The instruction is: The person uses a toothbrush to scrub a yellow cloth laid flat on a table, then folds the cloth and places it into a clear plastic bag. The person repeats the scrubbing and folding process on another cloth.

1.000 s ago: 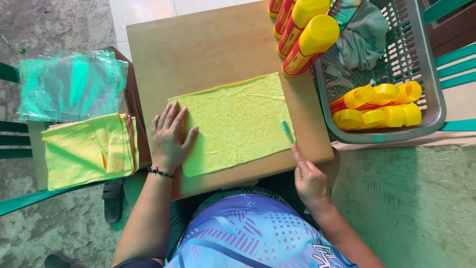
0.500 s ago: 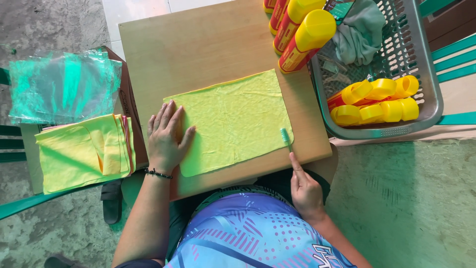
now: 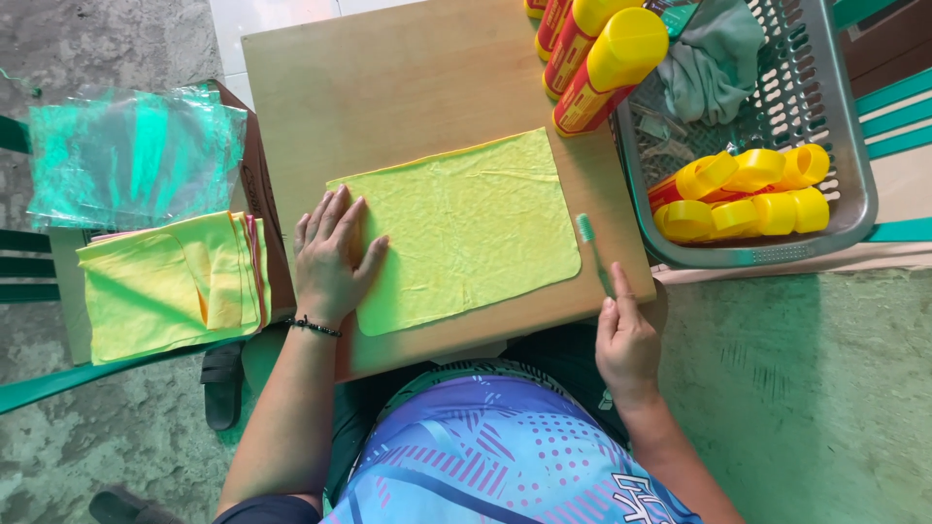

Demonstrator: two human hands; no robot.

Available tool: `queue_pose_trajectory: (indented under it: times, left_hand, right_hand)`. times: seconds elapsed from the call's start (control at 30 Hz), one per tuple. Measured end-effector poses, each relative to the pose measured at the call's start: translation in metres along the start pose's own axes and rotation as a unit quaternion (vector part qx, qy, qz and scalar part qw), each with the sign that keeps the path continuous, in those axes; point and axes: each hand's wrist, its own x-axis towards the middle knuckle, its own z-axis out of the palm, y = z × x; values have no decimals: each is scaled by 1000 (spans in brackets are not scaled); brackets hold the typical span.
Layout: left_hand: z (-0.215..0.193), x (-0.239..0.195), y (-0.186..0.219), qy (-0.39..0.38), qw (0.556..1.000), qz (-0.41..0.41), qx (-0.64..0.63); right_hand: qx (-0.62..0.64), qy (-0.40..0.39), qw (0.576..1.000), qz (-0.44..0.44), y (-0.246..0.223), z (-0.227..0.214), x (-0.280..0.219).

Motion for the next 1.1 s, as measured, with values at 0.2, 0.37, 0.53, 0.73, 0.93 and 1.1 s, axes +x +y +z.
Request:
queue_pose_trajectory:
  times: [0.2,0.37,0.53,0.73,0.93,1.1]
  left_hand:
    - [0,-1,1,0,1000,-2,0]
    - [3,-2,-2,0,1000,-3,-2]
    - [10,-5,-10,9,1000,-15,-13]
    - [18,-7,-22,22,998,-18,-47]
    - [17,-2,-30,42,987,-45,-147]
    - [18,-1,-32,59,973,-67,-213]
  right_hand:
    - [36,-84,989,-117,6,37,-21]
    - [40,-129,971,-197,1,43,-21]
    - [19,-123,971,-204,-17,52,-14]
    - [-69,-68,950,-298,-17,80,2]
    - [-1,-160,908,-387,-59,87,1]
    - [-61,-69,924,-371,-57,109,25]
